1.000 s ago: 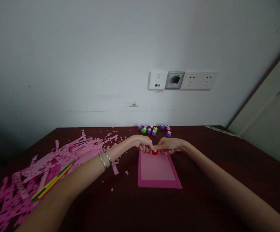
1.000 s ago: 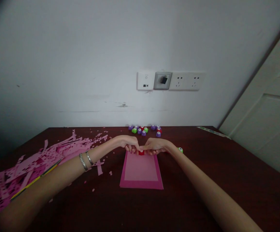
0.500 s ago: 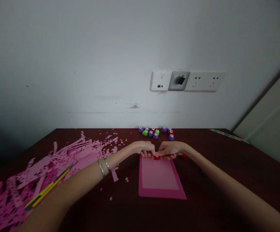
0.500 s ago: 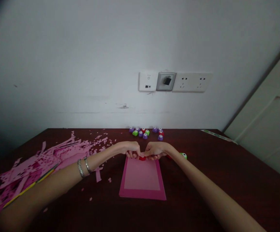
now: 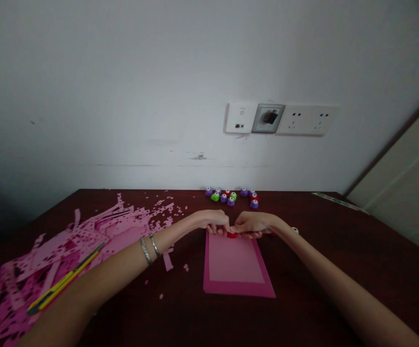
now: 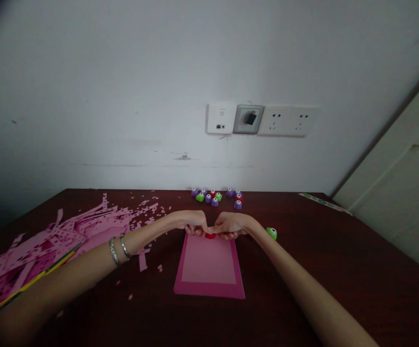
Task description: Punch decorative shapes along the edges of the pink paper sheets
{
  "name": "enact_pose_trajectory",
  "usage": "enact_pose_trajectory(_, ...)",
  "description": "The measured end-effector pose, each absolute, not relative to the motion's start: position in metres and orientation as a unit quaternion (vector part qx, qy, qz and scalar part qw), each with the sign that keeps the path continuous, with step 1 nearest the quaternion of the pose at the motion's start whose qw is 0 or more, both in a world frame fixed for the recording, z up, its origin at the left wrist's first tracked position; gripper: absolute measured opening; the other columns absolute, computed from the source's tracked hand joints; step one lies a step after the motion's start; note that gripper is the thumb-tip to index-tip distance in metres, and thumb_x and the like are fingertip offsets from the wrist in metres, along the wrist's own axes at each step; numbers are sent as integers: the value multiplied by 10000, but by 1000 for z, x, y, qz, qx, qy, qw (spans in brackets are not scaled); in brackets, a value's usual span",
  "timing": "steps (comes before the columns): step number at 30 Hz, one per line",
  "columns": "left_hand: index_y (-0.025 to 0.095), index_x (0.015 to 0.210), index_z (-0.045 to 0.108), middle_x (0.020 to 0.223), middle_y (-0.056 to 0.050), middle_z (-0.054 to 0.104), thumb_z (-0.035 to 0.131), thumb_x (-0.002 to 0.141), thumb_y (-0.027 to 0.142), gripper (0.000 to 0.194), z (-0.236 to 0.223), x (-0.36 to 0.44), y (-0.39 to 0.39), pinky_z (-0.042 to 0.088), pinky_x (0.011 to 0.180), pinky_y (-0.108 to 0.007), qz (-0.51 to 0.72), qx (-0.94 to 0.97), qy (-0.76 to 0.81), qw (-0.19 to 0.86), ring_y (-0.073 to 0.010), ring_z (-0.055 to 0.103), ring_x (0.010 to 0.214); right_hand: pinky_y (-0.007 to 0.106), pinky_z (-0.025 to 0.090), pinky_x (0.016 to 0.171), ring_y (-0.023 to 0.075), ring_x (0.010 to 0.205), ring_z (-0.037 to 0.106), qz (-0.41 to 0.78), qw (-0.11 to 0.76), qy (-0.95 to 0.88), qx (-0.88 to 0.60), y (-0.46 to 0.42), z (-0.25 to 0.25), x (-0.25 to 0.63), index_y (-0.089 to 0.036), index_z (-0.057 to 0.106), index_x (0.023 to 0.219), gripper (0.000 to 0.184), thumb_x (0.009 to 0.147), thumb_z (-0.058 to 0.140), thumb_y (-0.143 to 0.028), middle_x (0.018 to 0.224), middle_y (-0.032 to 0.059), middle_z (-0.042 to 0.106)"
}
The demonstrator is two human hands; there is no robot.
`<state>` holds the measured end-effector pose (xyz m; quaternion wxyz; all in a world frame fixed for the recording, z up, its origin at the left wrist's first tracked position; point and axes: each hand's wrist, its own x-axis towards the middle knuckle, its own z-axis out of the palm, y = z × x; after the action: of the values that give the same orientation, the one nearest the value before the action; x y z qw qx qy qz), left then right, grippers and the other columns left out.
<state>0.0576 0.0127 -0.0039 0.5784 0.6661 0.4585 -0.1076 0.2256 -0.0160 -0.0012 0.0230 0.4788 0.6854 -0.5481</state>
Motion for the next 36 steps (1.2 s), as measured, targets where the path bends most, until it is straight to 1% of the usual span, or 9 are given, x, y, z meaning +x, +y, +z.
enact_pose_trajectory(5,125,501,541,421,20,442,630,630,337,263,4,59,11,182,348,-165,-121,703,480,511,-45,348,355,175,212,320,24,324,307,-494,21,722,484,-19,3,228,-153,469,571,540,670,518,-681,416,-68,419)
enact_pose_trajectory(13,146,509,488,428,52,399,690,552,413,337,7,52,3,143,355,-176,-58,717,456,523,-35,294,353,187,253,356,34,340,331,-454,7,762,462,-26,21,232,-157,465,555,505,676,539,-642,420,-62,425)
enact_pose_trajectory(18,162,506,435,418,70,355,639,601,418,341,11,49,-6,186,375,-193,2,766,427,481,-44,277,369,185,268,350,40,348,342,-432,-3,755,494,-34,30,240,-158,467,588,490,702,515,-632,435,-52,444)
enact_pose_trajectory(21,163,534,443,447,66,359,570,676,420,321,19,47,-11,225,412,-200,71,788,430,434,-55,303,409,181,298,357,54,376,390,-423,-15,757,497,-36,28,245,-150,497,632,450,720,527,-590,466,-34,474)
enact_pose_trajectory(23,155,578,490,513,38,434,517,734,399,291,25,45,-22,282,467,-208,113,817,438,357,-73,383,476,186,309,363,69,398,426,-406,-42,760,506,-39,23,245,-144,526,691,400,744,527,-540,501,-22,499)
enact_pose_trajectory(26,156,741,581,718,-29,570,450,796,336,229,29,40,-55,380,612,-270,116,876,446,142,-145,509,673,203,327,406,87,451,461,-316,-127,785,518,-44,14,242,-137,562,754,308,785,515,-440,559,-3,534)
enact_pose_trajectory(29,139,926,588,962,-109,571,364,846,244,259,22,36,-97,386,793,-371,83,919,386,-22,-237,495,937,227,374,503,112,557,496,-219,-197,820,490,-50,3,236,-136,608,787,242,798,516,-360,649,25,574)
enact_pose_trajectory(32,132,1106,539,1123,-157,523,298,892,330,378,8,33,-128,319,890,-480,58,926,367,-66,-319,419,1086,259,413,604,139,646,523,-177,-209,846,458,-55,-5,232,-130,638,903,257,781,547,-337,758,54,587)
enact_pose_trajectory(36,153,1291,395,1344,-177,364,222,889,504,561,-11,31,-139,233,960,-529,45,919,392,-22,-373,262,1246,284,423,698,171,755,544,-156,-193,863,440,-58,-12,229,-156,644,1003,299,762,575,-319,867,74,568)
